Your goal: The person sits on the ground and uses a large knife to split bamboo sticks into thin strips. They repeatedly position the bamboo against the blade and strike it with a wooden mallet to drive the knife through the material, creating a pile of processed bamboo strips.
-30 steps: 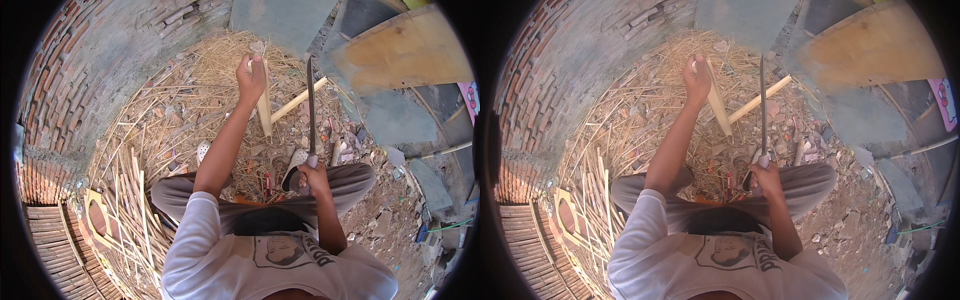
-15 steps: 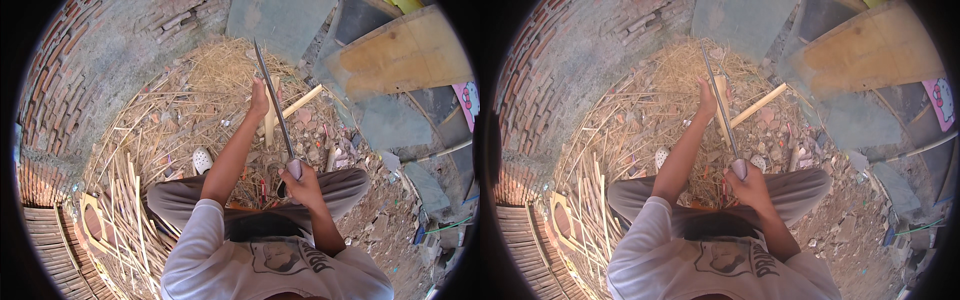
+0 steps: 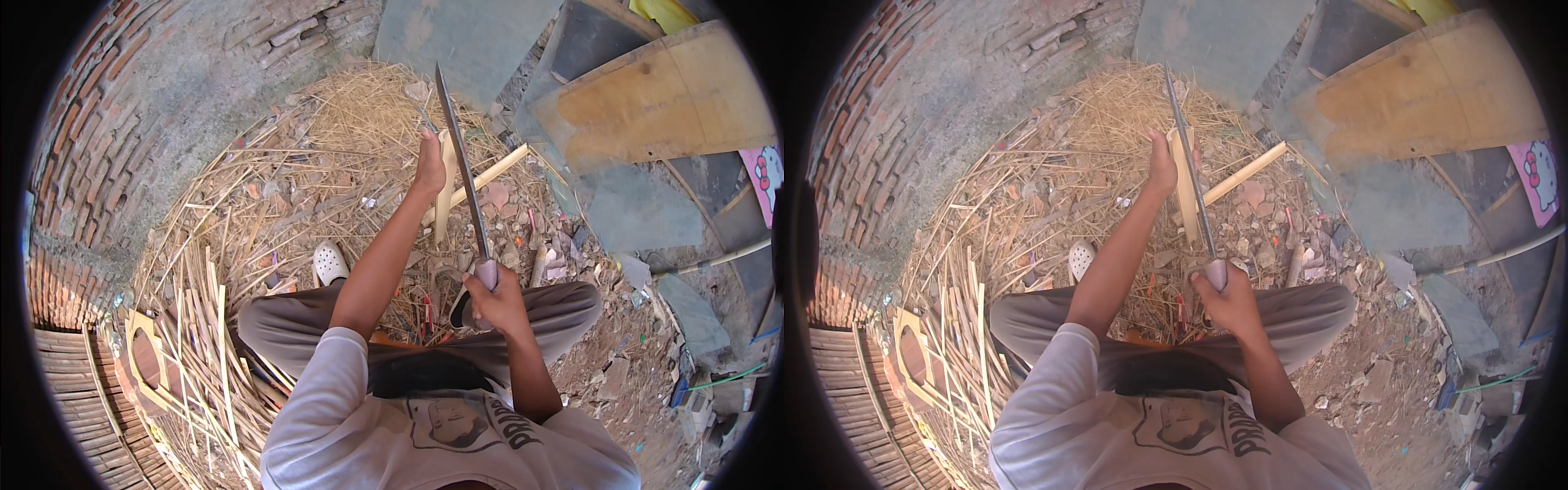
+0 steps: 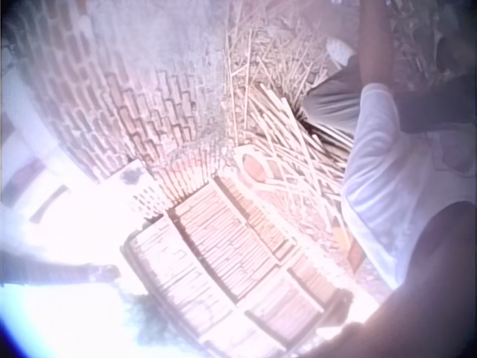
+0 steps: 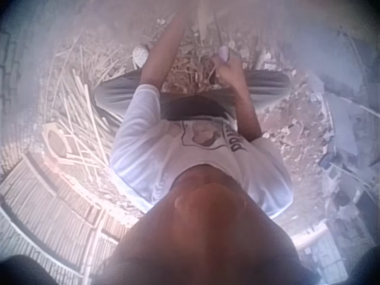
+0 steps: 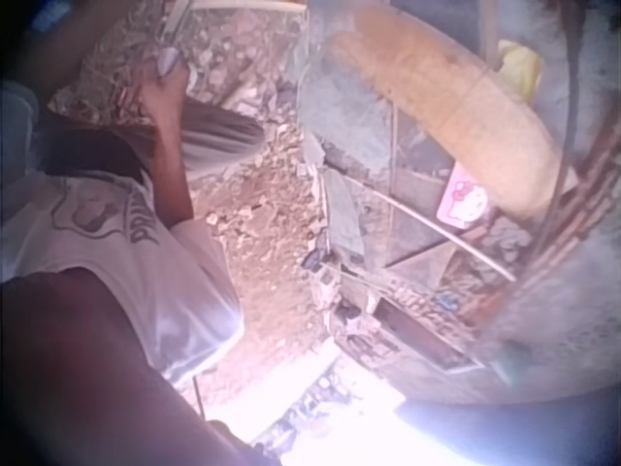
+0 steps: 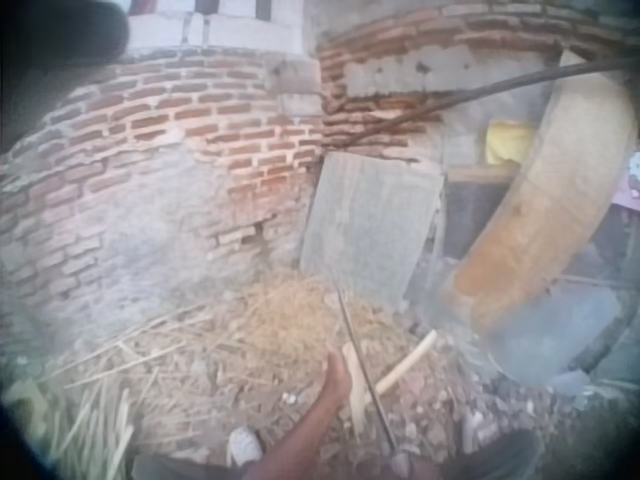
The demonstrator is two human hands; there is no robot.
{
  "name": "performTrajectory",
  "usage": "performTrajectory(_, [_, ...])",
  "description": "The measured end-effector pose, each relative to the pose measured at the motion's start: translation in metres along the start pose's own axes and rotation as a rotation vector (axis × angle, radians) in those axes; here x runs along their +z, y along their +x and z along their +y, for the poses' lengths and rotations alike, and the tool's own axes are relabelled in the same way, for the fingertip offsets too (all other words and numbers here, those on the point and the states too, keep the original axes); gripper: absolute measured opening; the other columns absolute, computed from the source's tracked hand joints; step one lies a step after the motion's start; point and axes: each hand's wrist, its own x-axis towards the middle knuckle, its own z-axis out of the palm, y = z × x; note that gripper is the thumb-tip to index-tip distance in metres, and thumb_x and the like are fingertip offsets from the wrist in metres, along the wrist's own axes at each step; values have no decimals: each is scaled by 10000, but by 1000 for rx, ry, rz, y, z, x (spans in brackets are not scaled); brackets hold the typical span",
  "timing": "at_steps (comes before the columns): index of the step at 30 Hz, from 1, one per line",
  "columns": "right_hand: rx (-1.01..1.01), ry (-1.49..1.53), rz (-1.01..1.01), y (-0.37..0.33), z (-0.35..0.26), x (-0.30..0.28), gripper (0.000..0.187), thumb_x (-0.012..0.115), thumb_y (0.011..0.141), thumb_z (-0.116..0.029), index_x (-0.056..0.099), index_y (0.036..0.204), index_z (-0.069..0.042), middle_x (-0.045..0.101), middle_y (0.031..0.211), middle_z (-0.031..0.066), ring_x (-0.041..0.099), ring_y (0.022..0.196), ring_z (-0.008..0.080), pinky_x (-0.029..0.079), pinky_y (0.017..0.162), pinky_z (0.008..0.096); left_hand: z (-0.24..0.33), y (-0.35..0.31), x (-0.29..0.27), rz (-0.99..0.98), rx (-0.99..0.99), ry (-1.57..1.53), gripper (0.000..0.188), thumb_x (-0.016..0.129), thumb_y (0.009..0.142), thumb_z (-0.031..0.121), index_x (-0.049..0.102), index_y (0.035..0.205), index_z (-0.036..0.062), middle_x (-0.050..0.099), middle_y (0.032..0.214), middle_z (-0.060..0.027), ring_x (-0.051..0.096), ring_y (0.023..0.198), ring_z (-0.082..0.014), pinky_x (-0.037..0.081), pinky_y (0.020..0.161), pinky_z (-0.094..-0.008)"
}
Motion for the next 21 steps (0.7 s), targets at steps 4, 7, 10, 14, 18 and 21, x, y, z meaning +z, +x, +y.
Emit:
performTrajectory(4, [65,62,-27,-6,-12,5,200,680,865,-164,581,848,9,524,573,11,491,453,79,382,421,273,-21,11,-15,79,94,107,883,-15,900,729,581,887,78,566,665,-30,561,621,-143,488,583,-291])
performTrajectory(7, [-74,8,-1,-8,-4,12,183,686,857,-157,597,846,2,527,577,5,481,485,71,389,452,270,-65,32,-46,276,140,234,841,21,930,700,582,887,75,571,677,-32,563,623,-143,487,580,-292])
performTrajectory(10, [-135,-60,88,-8,12,6,162,690,848,-146,607,845,-7,528,581,4,474,514,65,394,478,271,-57,21,-20,167,138,183,817,86,953,682,582,890,36,575,712,-52,565,663,-158,479,632,-306])
performTrajectory(14, [-143,24,132,-18,2,2,177,697,842,-139,577,807,-15,521,577,-2,473,511,60,391,471,266,9,-11,27,134,263,164,847,151,943,713,581,775,3,518,593,-27,521,580,-141,436,602,-287])
performTrajectory(18, [-110,27,73,-15,-12,-2,200,688,857,-138,547,777,-21,509,557,-7,477,450,67,382,420,267,9,-14,21,147,247,180,835,147,949,703,574,762,10,537,621,-45,531,599,-147,436,615,-299])
performTrajectory(21, [24,102,32,-10,-12,-9,190,677,866,-134,544,797,-18,504,541,0,480,407,80,376,385,274,18,-19,34,181,254,254,811,149,961,684,559,743,19,541,624,-51,535,600,-150,435,614,-301])
